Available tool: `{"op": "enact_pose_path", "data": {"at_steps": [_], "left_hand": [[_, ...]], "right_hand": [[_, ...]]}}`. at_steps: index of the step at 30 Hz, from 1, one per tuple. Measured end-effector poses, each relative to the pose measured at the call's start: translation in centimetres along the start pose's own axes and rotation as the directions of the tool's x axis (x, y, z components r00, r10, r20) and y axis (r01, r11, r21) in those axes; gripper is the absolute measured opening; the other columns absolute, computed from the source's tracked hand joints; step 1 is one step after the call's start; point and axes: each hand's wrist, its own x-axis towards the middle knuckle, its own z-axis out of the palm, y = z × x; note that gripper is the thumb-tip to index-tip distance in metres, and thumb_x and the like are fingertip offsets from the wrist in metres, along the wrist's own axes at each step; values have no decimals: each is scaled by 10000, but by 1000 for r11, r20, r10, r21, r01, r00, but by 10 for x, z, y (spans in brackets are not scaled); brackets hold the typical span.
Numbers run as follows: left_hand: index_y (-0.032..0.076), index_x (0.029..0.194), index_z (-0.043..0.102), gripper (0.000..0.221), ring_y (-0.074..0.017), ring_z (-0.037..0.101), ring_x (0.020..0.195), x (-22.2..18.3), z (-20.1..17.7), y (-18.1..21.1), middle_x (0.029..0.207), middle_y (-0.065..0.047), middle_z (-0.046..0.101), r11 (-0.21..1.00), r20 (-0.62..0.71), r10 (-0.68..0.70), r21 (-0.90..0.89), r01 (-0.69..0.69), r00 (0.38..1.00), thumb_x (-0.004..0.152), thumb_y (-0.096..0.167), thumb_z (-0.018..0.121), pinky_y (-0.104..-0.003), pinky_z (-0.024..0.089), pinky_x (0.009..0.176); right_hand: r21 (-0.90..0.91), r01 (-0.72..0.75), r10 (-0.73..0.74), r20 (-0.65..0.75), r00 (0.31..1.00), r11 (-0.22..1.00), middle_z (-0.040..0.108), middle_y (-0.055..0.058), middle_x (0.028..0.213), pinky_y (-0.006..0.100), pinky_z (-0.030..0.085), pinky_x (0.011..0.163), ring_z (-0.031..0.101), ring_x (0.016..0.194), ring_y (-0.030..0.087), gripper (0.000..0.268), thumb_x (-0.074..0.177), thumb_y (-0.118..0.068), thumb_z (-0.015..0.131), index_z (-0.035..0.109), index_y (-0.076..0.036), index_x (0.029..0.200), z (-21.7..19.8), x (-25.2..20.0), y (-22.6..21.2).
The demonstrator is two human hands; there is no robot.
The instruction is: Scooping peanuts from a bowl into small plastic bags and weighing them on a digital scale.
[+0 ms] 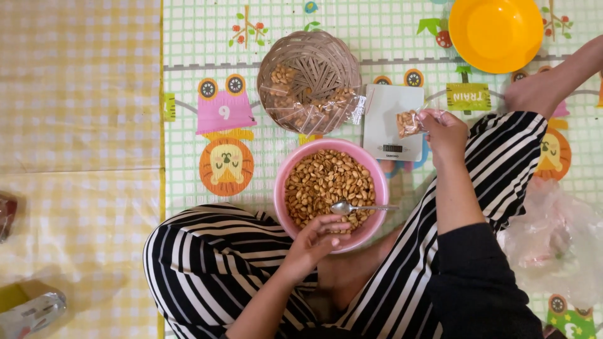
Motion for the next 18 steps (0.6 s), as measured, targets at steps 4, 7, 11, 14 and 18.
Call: {"op": "enact_pose_path", "data": {"at_steps": [4,7,11,14,18], "left_hand": [[35,1401,449,463,-287,632,1207,-1,2,9,1366,-189,582,998,-19,-39,-56,38,999,946,-9,523,-398,549,1024],[34,1386,463,452,-292,636,1212,0,3,12,1360,-185,592,998,-30,-65,-14,65,997,940,5,533,-401,555,1045],[31,1379,466,447,-284,644,1202,0,3,10,1350,-183,600,998,-34,-55,-19,55,998,940,15,546,-399,559,1033],[30,1380,466,449,-283,644,1201,-1,4,11,1347,-181,601,998,-34,-55,-15,55,998,939,24,553,-397,560,1031],[12,1385,455,453,-290,634,1204,0,3,9,1347,-191,591,999,-23,-38,-30,37,999,939,-13,532,-398,548,1047]], "right_hand": [[-28,-7,8,37,999,1000,718,-47,919,206,463,708,634,827,34,137,947,-230,743,750,-139,1049,20,21,16],[-38,-38,39,26,999,999,704,-61,884,191,456,685,586,794,31,146,926,-241,754,762,-148,1039,28,30,24],[-50,-31,32,21,999,998,711,-47,911,204,478,695,607,806,42,146,928,-222,754,759,-134,1043,31,39,30],[-49,15,-13,22,1000,999,715,-23,942,197,503,752,615,833,56,151,924,-171,741,742,-92,1053,30,46,38],[-210,132,-132,16,991,969,700,37,1031,253,516,848,623,926,123,222,919,-167,736,714,-71,1118,25,42,34]]}}
